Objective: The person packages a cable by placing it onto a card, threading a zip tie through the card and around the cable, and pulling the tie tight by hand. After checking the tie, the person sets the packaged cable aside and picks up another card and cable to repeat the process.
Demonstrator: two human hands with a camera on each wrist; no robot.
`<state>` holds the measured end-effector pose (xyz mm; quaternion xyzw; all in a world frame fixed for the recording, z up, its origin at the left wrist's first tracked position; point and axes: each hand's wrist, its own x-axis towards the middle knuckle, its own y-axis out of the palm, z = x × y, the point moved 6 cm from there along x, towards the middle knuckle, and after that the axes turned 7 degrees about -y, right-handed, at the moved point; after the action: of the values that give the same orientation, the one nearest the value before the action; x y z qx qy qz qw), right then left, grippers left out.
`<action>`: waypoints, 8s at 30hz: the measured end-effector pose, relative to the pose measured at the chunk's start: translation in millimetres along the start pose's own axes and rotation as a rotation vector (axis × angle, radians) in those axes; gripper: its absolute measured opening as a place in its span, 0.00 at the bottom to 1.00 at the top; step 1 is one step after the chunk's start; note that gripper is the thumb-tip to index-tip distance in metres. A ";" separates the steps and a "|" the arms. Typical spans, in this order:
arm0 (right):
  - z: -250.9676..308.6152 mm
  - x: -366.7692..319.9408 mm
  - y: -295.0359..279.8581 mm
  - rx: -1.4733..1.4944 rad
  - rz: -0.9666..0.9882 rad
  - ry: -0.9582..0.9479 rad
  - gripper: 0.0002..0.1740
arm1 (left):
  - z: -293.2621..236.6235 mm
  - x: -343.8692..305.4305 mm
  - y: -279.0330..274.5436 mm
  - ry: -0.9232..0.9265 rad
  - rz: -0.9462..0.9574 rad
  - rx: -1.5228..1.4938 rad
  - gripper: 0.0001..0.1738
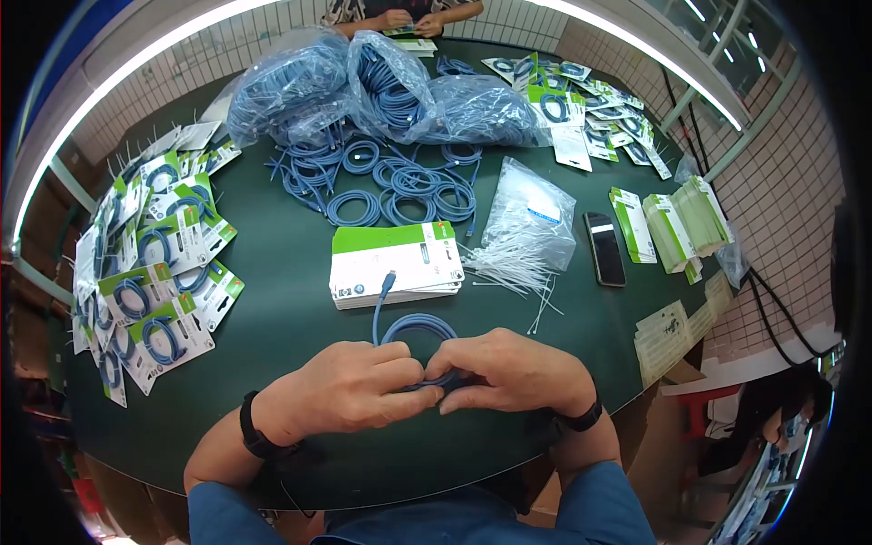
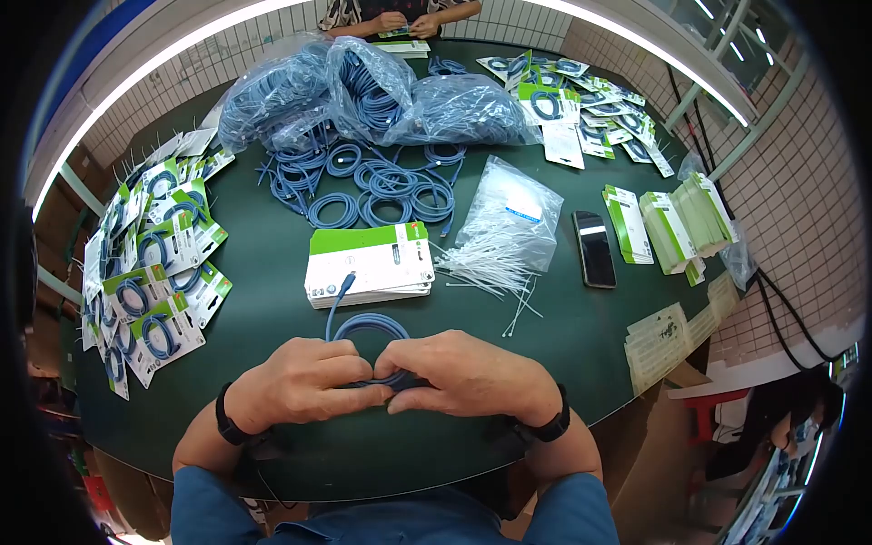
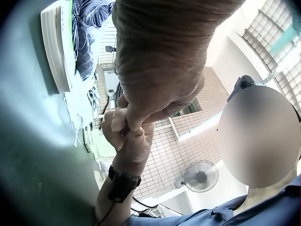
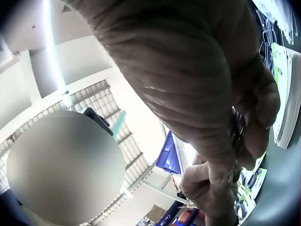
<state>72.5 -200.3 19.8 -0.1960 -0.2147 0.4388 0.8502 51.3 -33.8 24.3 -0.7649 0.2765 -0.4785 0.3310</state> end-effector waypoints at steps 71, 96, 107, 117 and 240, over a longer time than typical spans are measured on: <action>-13.2 -9.0 1.0 -0.346 -0.625 -0.341 0.13 | 2.2 -18.3 24.1 -0.386 0.079 0.427 0.11; -16.5 -1.9 34.3 -0.461 -0.572 -0.588 0.18 | 8.1 -92.9 75.9 -1.413 -0.497 -1.922 0.18; -10.6 6.3 12.9 -0.410 -0.455 -0.258 0.14 | 18.8 -68.6 66.4 -1.196 -0.505 -1.473 0.14; -20.8 3.2 11.9 -0.397 -0.508 -0.289 0.14 | 41.7 -53.1 68.5 -0.973 -0.332 -1.214 0.13; 9.3 -18.6 -19.0 0.177 -0.428 -0.458 0.08 | -35.0 -36.4 16.4 0.196 -0.263 0.132 0.23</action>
<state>70.4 -224.6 33.8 0.0322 -0.3977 0.2997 0.8666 3.4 -25.6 2.9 -0.7207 0.1732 -0.6070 0.2865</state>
